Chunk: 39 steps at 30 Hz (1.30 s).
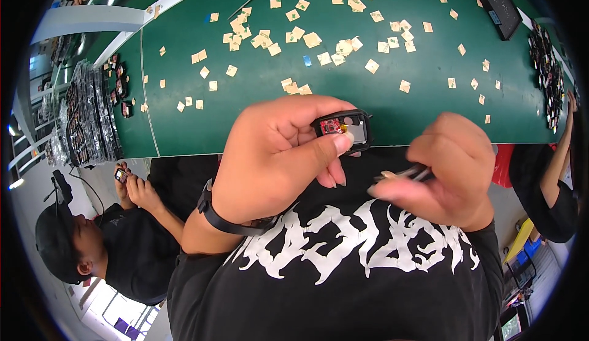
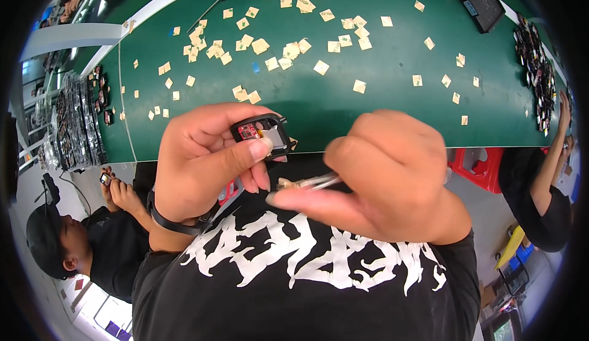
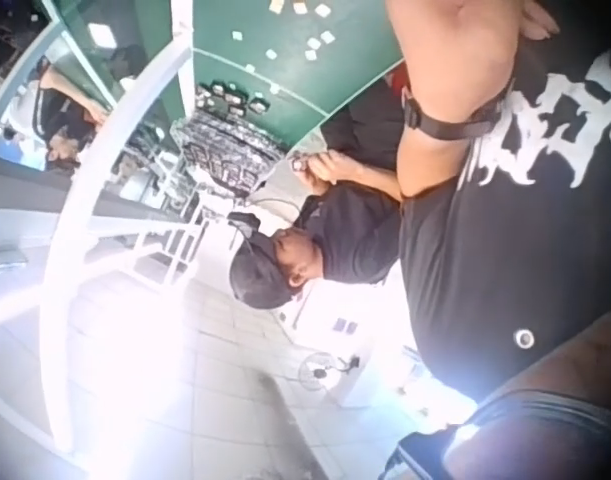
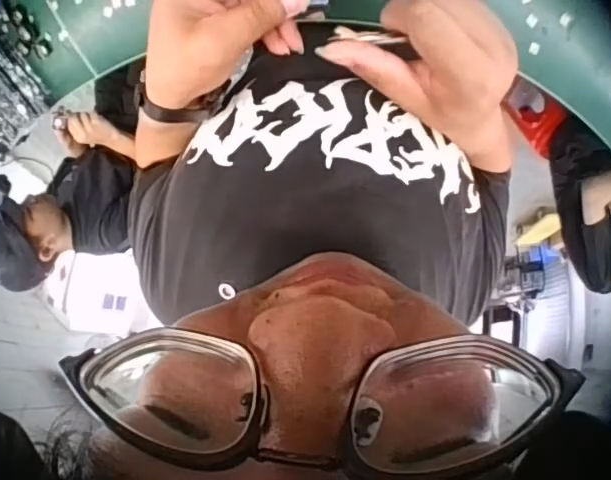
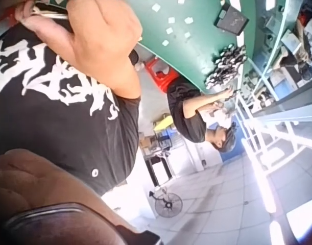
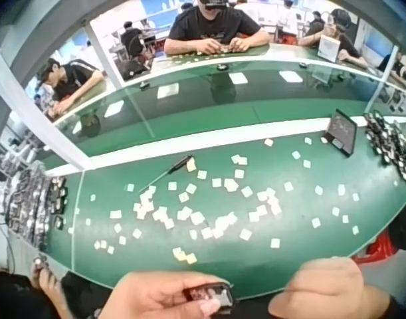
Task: Assembling electronic components for smartwatches on a production line workbench using tweezers.
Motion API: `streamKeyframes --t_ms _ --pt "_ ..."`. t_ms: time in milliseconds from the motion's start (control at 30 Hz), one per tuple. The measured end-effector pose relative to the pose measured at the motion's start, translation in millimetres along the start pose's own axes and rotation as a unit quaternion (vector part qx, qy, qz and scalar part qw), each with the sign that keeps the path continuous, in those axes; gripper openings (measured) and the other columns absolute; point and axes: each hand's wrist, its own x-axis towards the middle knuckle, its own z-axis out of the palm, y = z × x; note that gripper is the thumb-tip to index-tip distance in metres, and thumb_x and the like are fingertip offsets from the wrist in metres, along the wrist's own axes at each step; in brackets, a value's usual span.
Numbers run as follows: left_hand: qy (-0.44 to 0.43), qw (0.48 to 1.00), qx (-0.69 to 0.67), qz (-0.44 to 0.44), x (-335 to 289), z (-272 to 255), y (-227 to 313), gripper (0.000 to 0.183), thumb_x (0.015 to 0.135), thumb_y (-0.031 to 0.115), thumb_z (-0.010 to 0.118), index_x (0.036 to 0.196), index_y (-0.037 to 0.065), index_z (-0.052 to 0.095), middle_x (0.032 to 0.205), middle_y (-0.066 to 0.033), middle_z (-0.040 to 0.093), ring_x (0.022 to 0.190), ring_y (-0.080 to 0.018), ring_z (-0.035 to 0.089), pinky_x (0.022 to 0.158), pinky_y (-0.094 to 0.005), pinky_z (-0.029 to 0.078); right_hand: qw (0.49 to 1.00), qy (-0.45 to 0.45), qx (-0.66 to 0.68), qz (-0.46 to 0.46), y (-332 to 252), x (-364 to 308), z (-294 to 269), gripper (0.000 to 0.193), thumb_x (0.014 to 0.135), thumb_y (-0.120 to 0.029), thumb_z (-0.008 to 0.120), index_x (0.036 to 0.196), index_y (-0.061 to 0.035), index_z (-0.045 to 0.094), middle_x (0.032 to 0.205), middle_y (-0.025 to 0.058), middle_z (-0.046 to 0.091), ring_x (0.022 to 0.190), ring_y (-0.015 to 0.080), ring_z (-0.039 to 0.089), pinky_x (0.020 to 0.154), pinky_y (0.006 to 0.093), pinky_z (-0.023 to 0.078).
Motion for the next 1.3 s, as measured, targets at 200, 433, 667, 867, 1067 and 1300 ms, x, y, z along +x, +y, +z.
streamKeyframes --t_ms 200,433,667,867,1067,1300 --pt "-0.051 0.996 -0.056 -0.046 2 0 -4 0.03 0.097 0.002 0.061 0.126 -0.008 0.059 0.095 -0.0078 0.068 0.072 -0.0096 0.066 0.063 -0.024 0.057 0.997 -0.014 -0.058 -0.05 3 -7 18 0.048 0.073 -0.025 0.086 0.112 -0.0008 0.072 0.062 -0.0001 0.043 0.051 0.0157 0.041 0.046 0.0302 0.032" --pt "-0.106 0.992 -0.053 -0.035 4 3 -1 0.037 0.099 0.007 0.059 0.132 -0.011 0.055 0.099 -0.0126 0.069 0.072 -0.0128 0.067 0.065 -0.025 0.056 0.992 0.014 -0.077 -0.096 8 -15 25 0.045 0.075 -0.022 0.082 0.115 -0.0021 0.072 0.065 -0.0016 0.042 0.051 0.0126 0.041 0.043 0.0274 0.034" --pt "-0.068 0.995 -0.066 -0.008 -2 3 -1 0.044 0.093 -0.003 0.046 0.136 -0.01 0.052 0.106 -0.015 0.067 0.077 -0.0148 0.067 0.064 -0.0246 0.055 0.998 -0.019 0.012 -0.055 6 -3 -2 0.04 0.08 -0.02 0.078 0.111 0.0026 0.068 0.075 0.0075 0.058 0.059 0.0204 0.049 0.052 0.0324 0.037" --pt "-0.067 0.996 -0.005 0.056 -7 5 -6 0.046 0.091 -0.003 0.047 0.136 -0.009 0.053 0.101 -0.0114 0.066 0.075 -0.0116 0.064 0.063 -0.0223 0.052 0.993 0.058 -0.053 -0.093 -1 -3 12 0.03 0.064 0.004 0.079 0.09 0.0047 0.062 0.075 0.0148 0.065 0.055 0.0225 0.054 0.047 0.0309 0.041" --pt "-0.057 0.99 0.095 0.085 -8 3 -5 0.045 0.091 -0.004 0.046 0.135 -0.009 0.055 0.099 -0.0098 0.065 0.074 -0.0099 0.061 0.063 -0.0218 0.05 0.986 0.057 -0.11 -0.113 -9 0 10 0.033 0.056 0.001 0.081 0.083 0.005 0.063 0.076 0.0179 0.069 0.057 0.023 0.059 0.047 0.0276 0.043" --pt "-0.039 0.98 0.159 0.112 -12 4 -6 0.044 0.089 -0.01 0.048 0.133 -0.009 0.058 0.099 -0.011 0.064 0.074 -0.01 0.062 0.063 -0.0221 0.051 0.978 0.063 -0.152 -0.129 -14 -2 13 0.027 0.059 -0.002 0.077 0.083 0.0057 0.067 0.077 0.0177 0.07 0.057 0.0218 0.06 0.044 0.0273 0.043"
